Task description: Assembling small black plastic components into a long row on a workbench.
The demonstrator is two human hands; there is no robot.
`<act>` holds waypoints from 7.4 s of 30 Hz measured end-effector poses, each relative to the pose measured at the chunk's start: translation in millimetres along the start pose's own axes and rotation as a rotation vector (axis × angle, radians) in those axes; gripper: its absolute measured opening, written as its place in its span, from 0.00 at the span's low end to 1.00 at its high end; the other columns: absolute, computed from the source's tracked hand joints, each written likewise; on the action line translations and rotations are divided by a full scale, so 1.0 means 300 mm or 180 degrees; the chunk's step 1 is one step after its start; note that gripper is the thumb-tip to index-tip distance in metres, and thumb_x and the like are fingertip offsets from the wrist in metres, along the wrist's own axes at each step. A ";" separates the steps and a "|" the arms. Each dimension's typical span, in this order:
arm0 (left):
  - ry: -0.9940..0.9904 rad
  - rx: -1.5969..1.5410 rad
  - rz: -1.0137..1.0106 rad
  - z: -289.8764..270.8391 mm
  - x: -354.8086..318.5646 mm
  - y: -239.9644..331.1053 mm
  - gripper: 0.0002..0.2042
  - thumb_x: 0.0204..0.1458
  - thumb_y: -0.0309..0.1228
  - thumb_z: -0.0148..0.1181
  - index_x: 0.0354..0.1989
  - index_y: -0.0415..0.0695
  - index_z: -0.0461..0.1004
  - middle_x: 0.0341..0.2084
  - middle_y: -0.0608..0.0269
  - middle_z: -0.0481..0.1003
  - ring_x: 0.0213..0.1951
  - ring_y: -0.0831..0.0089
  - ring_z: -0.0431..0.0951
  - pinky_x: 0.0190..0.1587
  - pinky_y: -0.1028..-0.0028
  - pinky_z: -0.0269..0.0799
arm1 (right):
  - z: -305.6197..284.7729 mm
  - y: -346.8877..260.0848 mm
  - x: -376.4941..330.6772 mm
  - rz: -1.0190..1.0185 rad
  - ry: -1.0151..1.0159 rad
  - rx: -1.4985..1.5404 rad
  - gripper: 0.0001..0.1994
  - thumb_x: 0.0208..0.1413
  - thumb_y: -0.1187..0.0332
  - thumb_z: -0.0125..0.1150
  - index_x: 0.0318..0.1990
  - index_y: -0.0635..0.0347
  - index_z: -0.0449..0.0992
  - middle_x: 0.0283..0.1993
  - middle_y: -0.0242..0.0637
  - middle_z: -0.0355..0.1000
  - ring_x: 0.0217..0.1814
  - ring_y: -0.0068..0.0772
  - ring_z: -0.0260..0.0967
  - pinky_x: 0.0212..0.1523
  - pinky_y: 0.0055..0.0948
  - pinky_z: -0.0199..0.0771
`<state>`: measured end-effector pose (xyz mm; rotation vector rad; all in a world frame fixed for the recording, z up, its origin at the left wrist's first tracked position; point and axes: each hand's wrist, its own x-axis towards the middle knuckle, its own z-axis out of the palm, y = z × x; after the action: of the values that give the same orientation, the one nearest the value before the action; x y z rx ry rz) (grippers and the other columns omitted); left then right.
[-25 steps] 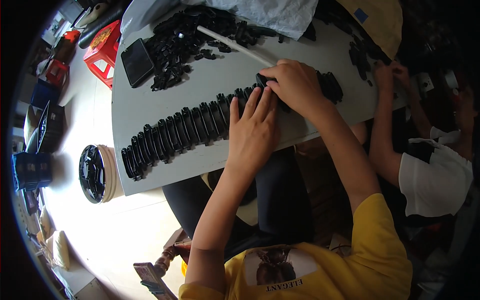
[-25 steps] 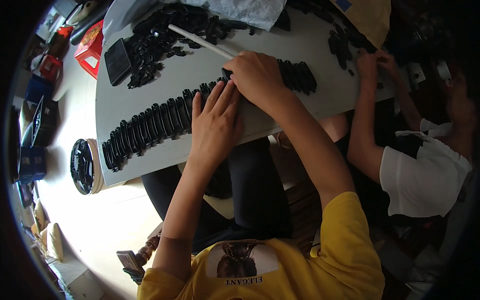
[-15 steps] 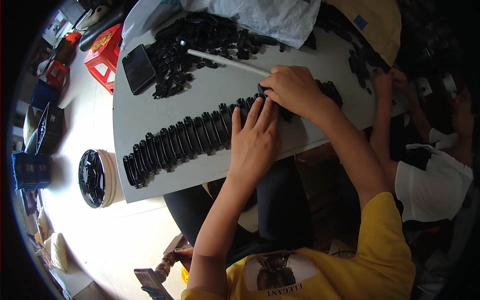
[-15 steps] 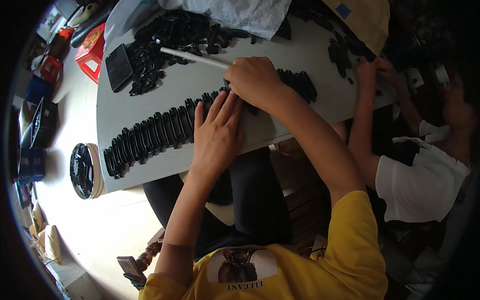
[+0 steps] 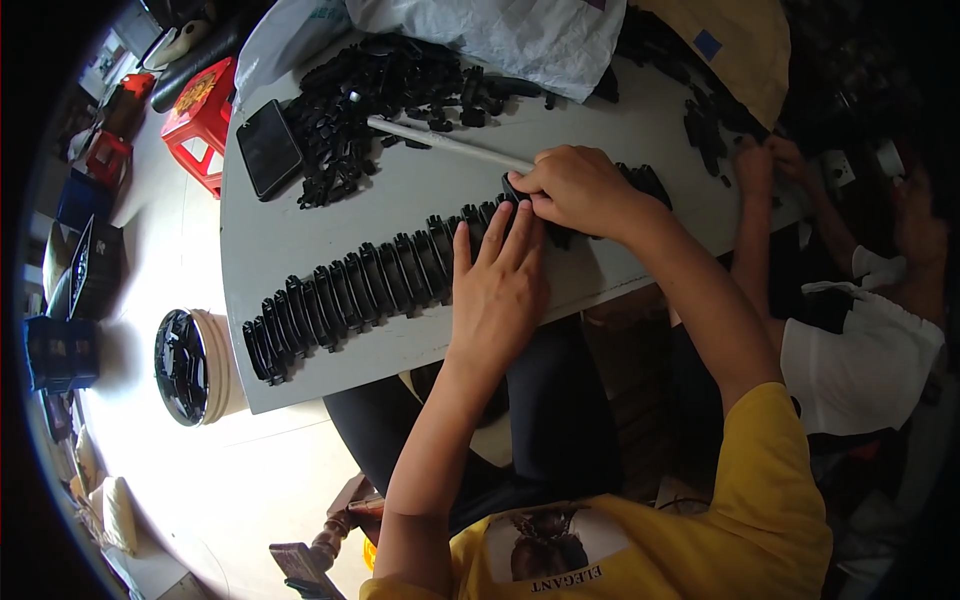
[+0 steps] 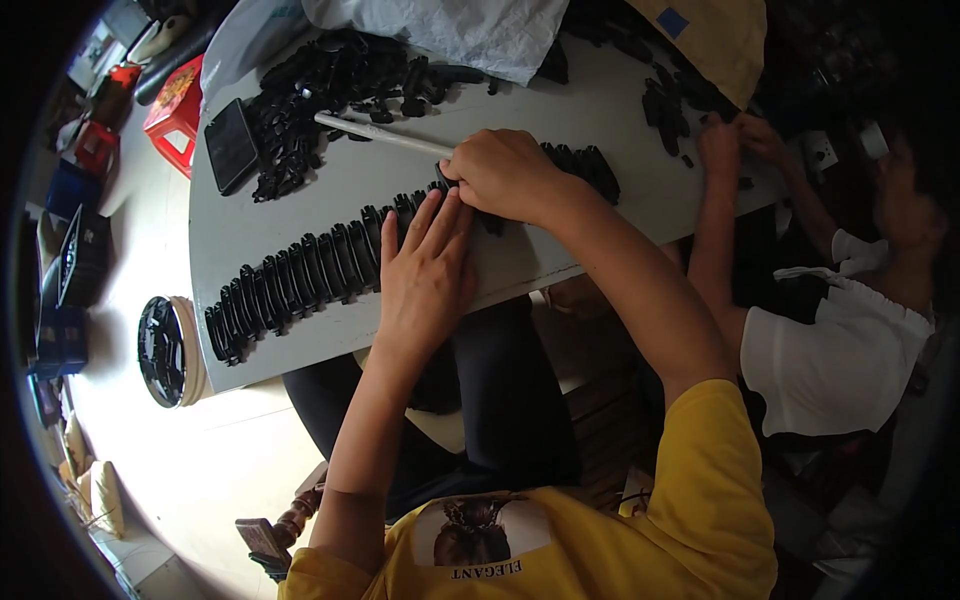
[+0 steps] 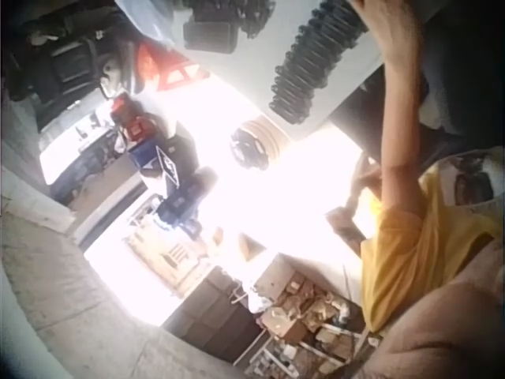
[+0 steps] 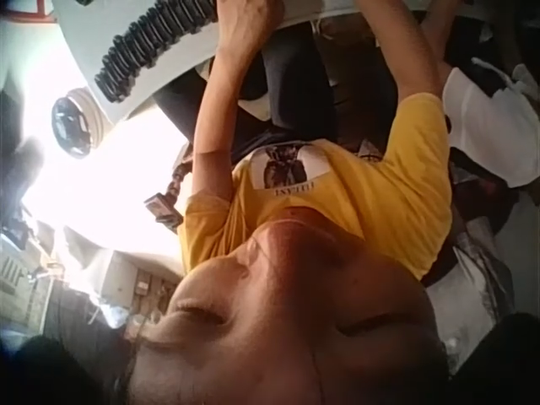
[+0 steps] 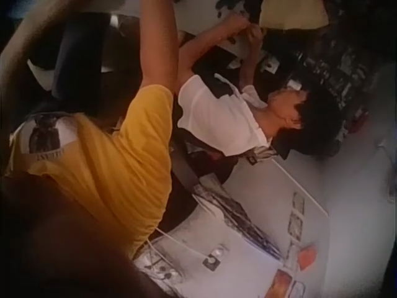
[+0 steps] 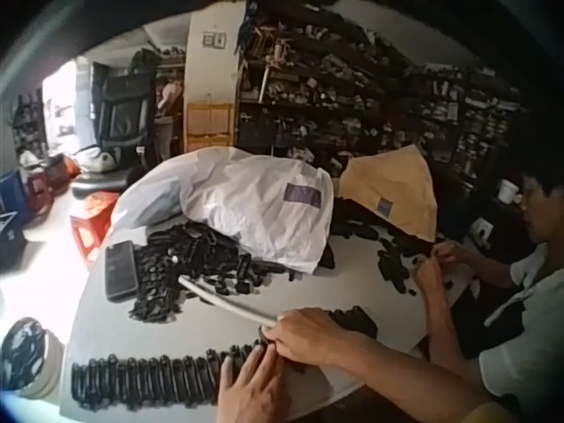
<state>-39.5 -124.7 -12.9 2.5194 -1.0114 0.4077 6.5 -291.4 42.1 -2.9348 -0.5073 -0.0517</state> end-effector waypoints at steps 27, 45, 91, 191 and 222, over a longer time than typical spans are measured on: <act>0.0329 -0.0186 0.0287 -0.010 -0.033 0.007 0.24 0.46 0.28 0.55 0.55 0.38 0.67 0.57 0.57 0.65 0.62 0.64 0.62 0.65 0.53 0.50 | 0.049 -0.198 -0.447 0.1113 0.1107 0.0934 0.26 0.54 0.80 0.52 0.62 0.55 0.65 0.36 0.46 0.75 0.28 0.35 0.71 0.32 0.28 0.70; 0.0516 -0.0443 0.0345 -0.007 -0.060 -0.010 0.22 0.43 0.28 0.58 0.50 0.37 0.71 0.51 0.57 0.70 0.58 0.65 0.66 0.63 0.53 0.54 | 0.021 -0.270 -0.443 0.1277 0.0985 0.0302 0.26 0.56 0.78 0.50 0.63 0.49 0.65 0.24 0.42 0.70 0.25 0.37 0.71 0.28 0.34 0.70; 0.0839 -0.0465 0.0328 -0.016 -0.051 0.003 0.14 0.45 0.26 0.58 0.42 0.36 0.75 0.45 0.54 0.75 0.52 0.61 0.73 0.58 0.54 0.61 | 0.067 -0.320 -0.537 0.1469 0.1326 0.0955 0.25 0.55 0.79 0.51 0.61 0.51 0.66 0.31 0.45 0.73 0.30 0.44 0.73 0.31 0.35 0.72; 0.1112 -0.0541 -0.0073 -0.041 -0.103 -0.049 0.15 0.44 0.24 0.58 0.43 0.40 0.76 0.47 0.58 0.74 0.54 0.65 0.72 0.60 0.59 0.60 | 0.030 -0.369 -0.399 0.1038 0.1477 0.0886 0.25 0.56 0.81 0.49 0.63 0.58 0.63 0.30 0.42 0.72 0.26 0.28 0.68 0.30 0.27 0.68; 0.1228 -0.4057 -0.1707 -0.190 -0.428 -0.026 0.23 0.62 0.44 0.36 0.18 0.42 0.57 0.16 0.51 0.68 0.22 0.68 0.68 0.29 0.74 0.64 | 0.114 -0.375 -0.399 0.0473 0.1710 0.1459 0.14 0.51 0.77 0.55 0.46 0.64 0.75 0.43 0.41 0.72 0.45 0.40 0.70 0.46 0.32 0.70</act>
<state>-130.3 -17.2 -16.7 1.3555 -0.2192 0.0204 -143.9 -220.9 18.2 -2.3618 -0.1820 -0.5989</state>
